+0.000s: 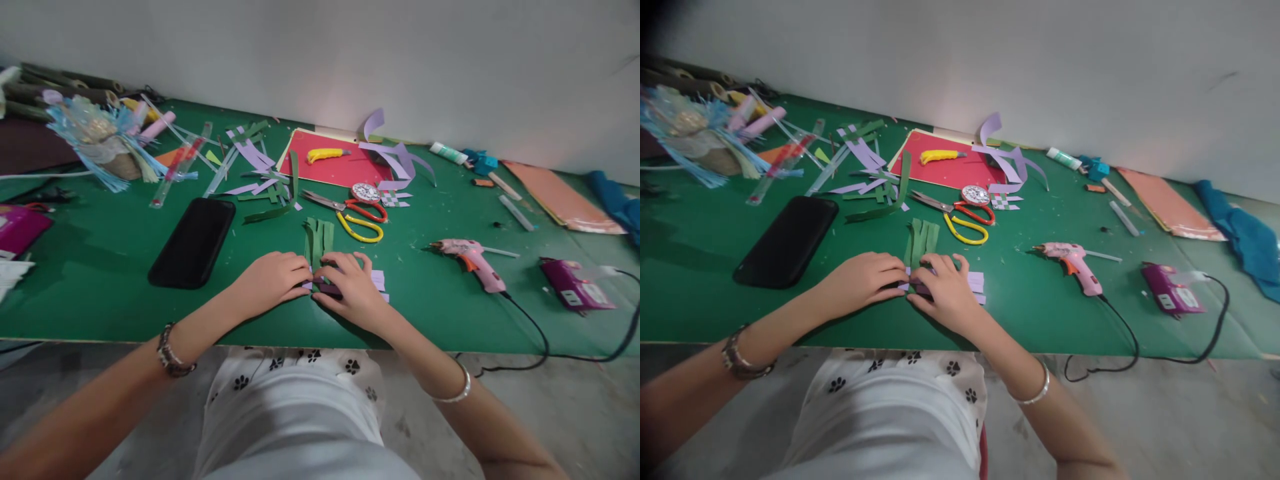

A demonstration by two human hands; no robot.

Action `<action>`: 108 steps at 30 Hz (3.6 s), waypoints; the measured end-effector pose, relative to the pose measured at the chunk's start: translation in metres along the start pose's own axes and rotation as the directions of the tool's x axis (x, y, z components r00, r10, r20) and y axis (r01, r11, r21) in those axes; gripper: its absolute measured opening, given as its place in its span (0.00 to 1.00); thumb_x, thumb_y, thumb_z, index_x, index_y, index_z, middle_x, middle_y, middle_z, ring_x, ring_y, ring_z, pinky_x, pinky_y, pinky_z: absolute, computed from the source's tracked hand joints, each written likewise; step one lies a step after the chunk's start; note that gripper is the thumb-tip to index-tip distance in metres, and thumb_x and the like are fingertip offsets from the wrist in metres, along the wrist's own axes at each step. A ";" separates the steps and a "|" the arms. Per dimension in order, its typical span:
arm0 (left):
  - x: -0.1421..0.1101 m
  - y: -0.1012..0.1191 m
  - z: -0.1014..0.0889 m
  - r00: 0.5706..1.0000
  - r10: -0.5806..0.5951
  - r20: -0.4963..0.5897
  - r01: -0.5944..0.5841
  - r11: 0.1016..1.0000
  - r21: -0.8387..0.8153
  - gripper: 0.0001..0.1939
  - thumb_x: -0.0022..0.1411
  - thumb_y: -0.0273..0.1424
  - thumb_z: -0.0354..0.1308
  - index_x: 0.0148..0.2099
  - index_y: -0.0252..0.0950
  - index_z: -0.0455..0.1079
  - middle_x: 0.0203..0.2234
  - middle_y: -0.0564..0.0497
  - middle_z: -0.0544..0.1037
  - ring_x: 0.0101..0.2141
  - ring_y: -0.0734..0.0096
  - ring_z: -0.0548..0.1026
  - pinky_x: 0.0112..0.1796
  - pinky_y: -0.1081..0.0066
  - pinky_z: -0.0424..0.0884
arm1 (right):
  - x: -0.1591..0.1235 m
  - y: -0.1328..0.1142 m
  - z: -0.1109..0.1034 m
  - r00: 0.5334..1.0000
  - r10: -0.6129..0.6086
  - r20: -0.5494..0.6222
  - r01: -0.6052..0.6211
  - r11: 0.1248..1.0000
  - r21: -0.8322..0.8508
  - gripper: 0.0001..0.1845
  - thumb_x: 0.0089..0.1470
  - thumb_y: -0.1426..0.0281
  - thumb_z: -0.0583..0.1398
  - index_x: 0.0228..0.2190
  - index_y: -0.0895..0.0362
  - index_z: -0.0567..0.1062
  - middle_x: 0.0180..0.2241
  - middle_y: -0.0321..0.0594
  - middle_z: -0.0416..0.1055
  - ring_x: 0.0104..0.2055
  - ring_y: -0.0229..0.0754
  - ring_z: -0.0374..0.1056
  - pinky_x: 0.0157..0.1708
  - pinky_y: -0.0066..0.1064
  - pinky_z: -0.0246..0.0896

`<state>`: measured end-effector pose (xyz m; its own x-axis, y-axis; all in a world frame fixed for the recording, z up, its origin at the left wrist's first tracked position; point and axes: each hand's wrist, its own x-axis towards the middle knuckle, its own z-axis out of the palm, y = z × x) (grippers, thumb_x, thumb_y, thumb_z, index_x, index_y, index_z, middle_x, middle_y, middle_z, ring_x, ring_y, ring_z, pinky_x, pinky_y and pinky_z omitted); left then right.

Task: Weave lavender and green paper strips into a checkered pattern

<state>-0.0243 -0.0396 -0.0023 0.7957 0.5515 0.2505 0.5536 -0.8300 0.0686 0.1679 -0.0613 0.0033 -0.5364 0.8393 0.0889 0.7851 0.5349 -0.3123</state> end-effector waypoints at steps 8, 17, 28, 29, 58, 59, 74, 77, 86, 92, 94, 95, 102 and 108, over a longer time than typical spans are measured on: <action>-0.003 0.005 0.000 0.980 0.194 -0.047 -0.178 0.958 0.226 0.12 0.63 0.21 0.45 0.32 0.33 0.68 0.26 0.51 0.75 0.28 0.70 0.72 0.31 0.70 0.64 | 0.000 0.000 0.001 0.999 -0.044 -0.018 0.043 0.998 -0.054 0.08 0.53 0.64 0.56 0.34 0.53 0.72 0.45 0.42 0.66 0.47 0.45 0.61 0.52 0.46 0.36; -0.008 0.002 0.000 0.974 0.188 -0.128 -0.170 0.975 0.141 0.12 0.65 0.28 0.46 0.33 0.35 0.70 0.28 0.54 0.77 0.30 0.72 0.74 0.33 0.71 0.65 | 0.011 0.005 -0.016 0.999 -0.042 -0.006 0.042 0.999 -0.023 0.12 0.57 0.66 0.51 0.37 0.53 0.73 0.47 0.42 0.68 0.47 0.43 0.63 0.52 0.44 0.42; -0.018 0.005 -0.006 0.959 0.241 -0.151 -0.222 0.966 0.134 0.14 0.64 0.31 0.45 0.40 0.33 0.71 0.34 0.49 0.79 0.35 0.71 0.75 0.37 0.70 0.66 | 0.027 0.014 -0.011 0.970 -0.170 0.173 0.196 0.969 -0.151 0.22 0.61 0.66 0.42 0.53 0.53 0.63 0.58 0.39 0.58 0.61 0.45 0.49 0.58 0.52 0.27; -0.018 0.006 -0.006 0.959 0.243 -0.149 -0.224 0.966 0.132 0.14 0.64 0.31 0.45 0.41 0.33 0.71 0.35 0.49 0.79 0.35 0.71 0.75 0.38 0.69 0.66 | 0.026 0.015 -0.011 0.970 -0.163 0.179 0.192 0.967 -0.165 0.22 0.61 0.65 0.42 0.53 0.53 0.63 0.58 0.39 0.57 0.61 0.45 0.49 0.58 0.52 0.25; -0.019 0.007 -0.003 0.957 0.244 -0.157 -0.230 0.968 0.101 0.16 0.62 0.32 0.44 0.43 0.29 0.71 0.36 0.46 0.79 0.34 0.69 0.75 0.36 0.70 0.67 | 0.030 0.022 -0.011 0.983 -0.103 0.153 0.135 0.968 -0.211 0.22 0.61 0.63 0.42 0.54 0.48 0.62 0.60 0.36 0.54 0.62 0.45 0.47 0.58 0.55 0.20; -0.019 0.007 -0.002 0.958 0.243 -0.152 -0.229 0.968 0.102 0.17 0.62 0.32 0.44 0.42 0.29 0.71 0.35 0.46 0.79 0.35 0.68 0.75 0.36 0.70 0.67 | 0.031 0.023 -0.012 0.983 -0.101 0.155 0.132 0.969 -0.209 0.22 0.61 0.64 0.42 0.53 0.47 0.63 0.60 0.35 0.53 0.62 0.46 0.46 0.58 0.55 0.21; -0.019 0.007 -0.002 0.964 0.237 -0.118 -0.229 0.970 0.078 0.16 0.60 0.33 0.46 0.42 0.29 0.70 0.34 0.45 0.78 0.35 0.66 0.75 0.36 0.68 0.68 | 0.035 0.024 -0.008 0.986 -0.118 0.120 0.148 0.950 -0.276 0.22 0.60 0.64 0.44 0.52 0.50 0.64 0.58 0.40 0.57 0.60 0.48 0.50 0.57 0.57 0.23; -0.020 0.006 -0.002 0.962 0.245 -0.123 -0.238 0.969 0.072 0.16 0.60 0.33 0.46 0.42 0.28 0.70 0.34 0.45 0.78 0.34 0.66 0.75 0.35 0.68 0.68 | 0.034 0.024 -0.008 0.988 -0.110 0.106 0.135 0.956 -0.262 0.22 0.59 0.63 0.44 0.53 0.51 0.64 0.58 0.40 0.57 0.61 0.49 0.49 0.57 0.56 0.24; -0.017 0.006 -0.001 0.967 0.223 -0.121 -0.217 0.974 0.066 0.16 0.60 0.32 0.47 0.44 0.29 0.70 0.37 0.45 0.78 0.35 0.66 0.75 0.35 0.68 0.67 | 0.067 0.032 -0.014 0.996 -0.010 0.092 0.020 0.994 -0.111 0.22 0.57 0.65 0.48 0.53 0.53 0.62 0.58 0.44 0.55 0.60 0.48 0.49 0.56 0.57 0.28; -0.017 0.005 -0.002 0.971 0.209 -0.112 -0.205 0.978 0.046 0.16 0.59 0.33 0.48 0.44 0.30 0.69 0.38 0.44 0.77 0.37 0.64 0.74 0.36 0.66 0.68 | 0.101 0.034 -0.024 0.965 0.088 0.247 -0.067 0.994 -0.090 0.40 0.44 0.65 0.61 0.57 0.57 0.53 0.54 0.50 0.60 0.58 0.54 0.51 0.52 0.56 0.40; -0.017 0.004 -0.002 0.974 0.203 -0.104 -0.199 0.979 0.042 0.16 0.59 0.33 0.48 0.44 0.30 0.69 0.38 0.44 0.77 0.37 0.64 0.74 0.36 0.66 0.68 | 0.109 0.032 -0.026 0.955 0.071 0.289 -0.044 0.994 -0.099 0.38 0.43 0.66 0.61 0.55 0.58 0.57 0.50 0.49 0.64 0.55 0.54 0.55 0.50 0.51 0.46; -0.017 0.004 -0.001 0.975 0.198 -0.097 -0.195 0.980 0.039 0.16 0.59 0.33 0.48 0.45 0.30 0.69 0.38 0.44 0.77 0.37 0.64 0.74 0.36 0.66 0.68 | 0.112 0.030 -0.027 0.948 0.066 0.310 -0.035 0.994 -0.104 0.35 0.43 0.66 0.61 0.54 0.58 0.59 0.48 0.48 0.66 0.53 0.53 0.57 0.48 0.49 0.48; -0.018 0.003 0.001 0.977 0.197 -0.079 -0.196 0.980 0.020 0.16 0.58 0.33 0.49 0.45 0.31 0.68 0.39 0.44 0.76 0.37 0.64 0.74 0.36 0.66 0.68 | 0.120 0.025 -0.031 0.926 0.055 0.374 -0.035 0.998 -0.060 0.09 0.46 0.69 0.58 0.33 0.56 0.74 0.39 0.39 0.72 0.46 0.46 0.63 0.43 0.37 0.50; -0.017 0.003 -0.001 0.981 0.185 -0.060 -0.185 0.983 0.002 0.16 0.58 0.33 0.49 0.45 0.31 0.68 0.39 0.44 0.76 0.38 0.63 0.74 0.36 0.66 0.68 | 0.127 0.047 -0.037 0.885 -0.156 0.439 0.085 0.981 0.177 0.11 0.44 0.70 0.59 0.33 0.59 0.75 0.34 0.38 0.73 0.34 0.36 0.65 0.32 0.26 0.55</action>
<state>-0.0364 -0.0517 -0.0053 0.8681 0.3821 0.3168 0.3969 -0.9177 0.0194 0.1484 0.0743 0.0347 -0.7328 0.6167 -0.2875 0.6696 0.5784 -0.4660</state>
